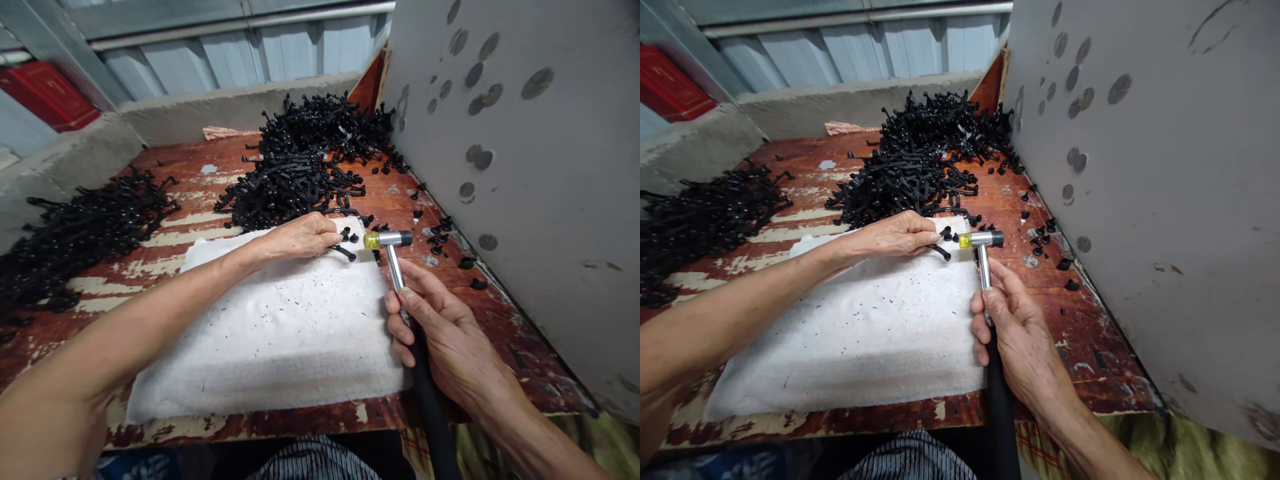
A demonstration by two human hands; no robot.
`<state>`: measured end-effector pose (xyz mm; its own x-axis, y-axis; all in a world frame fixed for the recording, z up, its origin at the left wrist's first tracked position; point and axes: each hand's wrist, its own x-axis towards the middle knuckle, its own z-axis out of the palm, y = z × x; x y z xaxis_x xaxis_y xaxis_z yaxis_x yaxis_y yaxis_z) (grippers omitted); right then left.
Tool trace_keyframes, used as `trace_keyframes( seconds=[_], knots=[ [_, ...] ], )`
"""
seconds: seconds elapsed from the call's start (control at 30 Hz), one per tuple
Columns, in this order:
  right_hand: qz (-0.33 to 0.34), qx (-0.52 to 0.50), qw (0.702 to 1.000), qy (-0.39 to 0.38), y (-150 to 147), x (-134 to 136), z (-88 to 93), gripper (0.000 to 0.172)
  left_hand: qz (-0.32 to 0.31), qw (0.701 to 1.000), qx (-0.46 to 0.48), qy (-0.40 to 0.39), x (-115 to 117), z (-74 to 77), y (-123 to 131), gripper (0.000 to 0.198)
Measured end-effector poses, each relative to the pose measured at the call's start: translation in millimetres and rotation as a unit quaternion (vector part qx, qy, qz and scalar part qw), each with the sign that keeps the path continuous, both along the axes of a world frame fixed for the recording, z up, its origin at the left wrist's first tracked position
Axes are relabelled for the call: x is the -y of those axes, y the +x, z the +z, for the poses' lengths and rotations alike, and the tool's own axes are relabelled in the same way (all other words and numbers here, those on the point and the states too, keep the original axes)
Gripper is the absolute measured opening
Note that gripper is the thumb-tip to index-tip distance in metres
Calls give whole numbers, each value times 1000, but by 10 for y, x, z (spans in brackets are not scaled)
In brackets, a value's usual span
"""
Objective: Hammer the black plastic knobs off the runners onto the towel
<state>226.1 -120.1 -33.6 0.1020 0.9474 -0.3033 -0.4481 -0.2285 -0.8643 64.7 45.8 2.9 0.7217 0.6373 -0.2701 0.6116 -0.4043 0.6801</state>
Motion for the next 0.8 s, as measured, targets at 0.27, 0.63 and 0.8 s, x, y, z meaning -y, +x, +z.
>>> trace_keyframes(
  seconds=[0.27, 0.63, 0.8],
  knots=[
    [3, -1, 1000, 0, 13, -3, -2, 68, -23, 999, 33, 3, -32, -3, -59, 36],
    [6, 2, 1000, -3, 10, -1, -1, 67, -9, 1000, -8, 11, 1, 36, -4, 36],
    [5, -1, 1000, 5, 23, 12, -38, 66, -13, 1000, -5, 10, 5, 46, 7, 35]
  ],
)
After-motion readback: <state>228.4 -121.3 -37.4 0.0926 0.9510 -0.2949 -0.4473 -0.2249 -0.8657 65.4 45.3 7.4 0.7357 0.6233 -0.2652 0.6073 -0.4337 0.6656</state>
